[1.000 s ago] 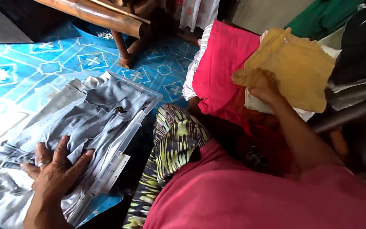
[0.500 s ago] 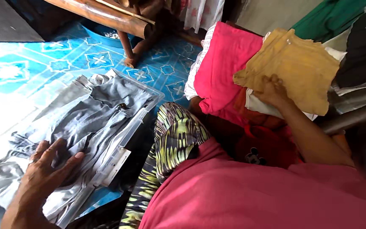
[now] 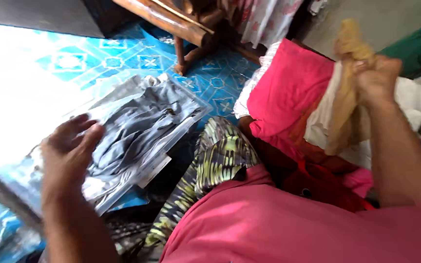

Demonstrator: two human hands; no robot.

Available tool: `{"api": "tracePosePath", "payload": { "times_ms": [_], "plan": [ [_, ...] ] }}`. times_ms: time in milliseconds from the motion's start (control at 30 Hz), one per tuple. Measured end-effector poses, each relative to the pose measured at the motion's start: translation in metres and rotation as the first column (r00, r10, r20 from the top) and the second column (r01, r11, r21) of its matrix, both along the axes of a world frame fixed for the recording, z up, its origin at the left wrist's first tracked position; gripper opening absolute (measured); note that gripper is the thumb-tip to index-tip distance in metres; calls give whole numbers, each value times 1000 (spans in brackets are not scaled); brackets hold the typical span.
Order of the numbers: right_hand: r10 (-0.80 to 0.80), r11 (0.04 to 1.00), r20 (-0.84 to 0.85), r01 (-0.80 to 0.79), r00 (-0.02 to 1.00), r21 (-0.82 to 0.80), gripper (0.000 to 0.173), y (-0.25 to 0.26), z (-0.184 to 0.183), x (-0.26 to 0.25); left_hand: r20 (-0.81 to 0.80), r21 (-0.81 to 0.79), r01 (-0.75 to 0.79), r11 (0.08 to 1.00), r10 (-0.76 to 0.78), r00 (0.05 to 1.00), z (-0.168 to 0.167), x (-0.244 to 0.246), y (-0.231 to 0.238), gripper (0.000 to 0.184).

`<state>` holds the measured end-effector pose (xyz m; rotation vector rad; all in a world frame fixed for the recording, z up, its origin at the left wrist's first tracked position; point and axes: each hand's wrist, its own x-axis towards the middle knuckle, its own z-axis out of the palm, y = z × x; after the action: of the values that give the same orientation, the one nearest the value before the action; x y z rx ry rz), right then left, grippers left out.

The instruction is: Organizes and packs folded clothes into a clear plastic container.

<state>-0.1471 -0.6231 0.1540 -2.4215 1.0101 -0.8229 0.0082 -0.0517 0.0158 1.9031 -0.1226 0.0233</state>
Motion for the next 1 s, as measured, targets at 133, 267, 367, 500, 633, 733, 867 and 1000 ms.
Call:
{"api": "tracePosePath", "payload": {
  "times_ms": [133,267,367,500,633,733,867,1000],
  "plan": [
    [302,923,367,-367,880,118,4,87,13,61,-6,-283,257,924,-270,963,19,-14,-56,54],
    [567,719,338,-651,751,241,24,216,-29,111,-139,-485,416,769,-538,832,4,-21,-97,91],
    [822,453,54,-709,567,540,30,289,-82,133,-280,-544,317,777,-525,804,-15,-26,-102,82],
    [800,587,-311,-776,513,231,40,275,-124,148,-538,-485,-151,861,-157,828,-31,-28,-98,37],
    [566,825,-510,-445,648,350,81,207,-150,162,-524,-469,-229,853,-59,850,-32,-22,-117,43],
    [598,694,-345,-252,724,675,66,175,-175,170,-435,-425,-160,891,-46,899,-28,-22,-129,42],
    [604,543,-213,-200,768,816,47,170,-177,171,-307,-388,-59,920,-69,949,-21,-22,-130,41],
    [610,561,-166,-274,774,781,35,178,-162,167,-222,-373,5,928,-94,970,-10,-20,-121,39]
  ]
}}
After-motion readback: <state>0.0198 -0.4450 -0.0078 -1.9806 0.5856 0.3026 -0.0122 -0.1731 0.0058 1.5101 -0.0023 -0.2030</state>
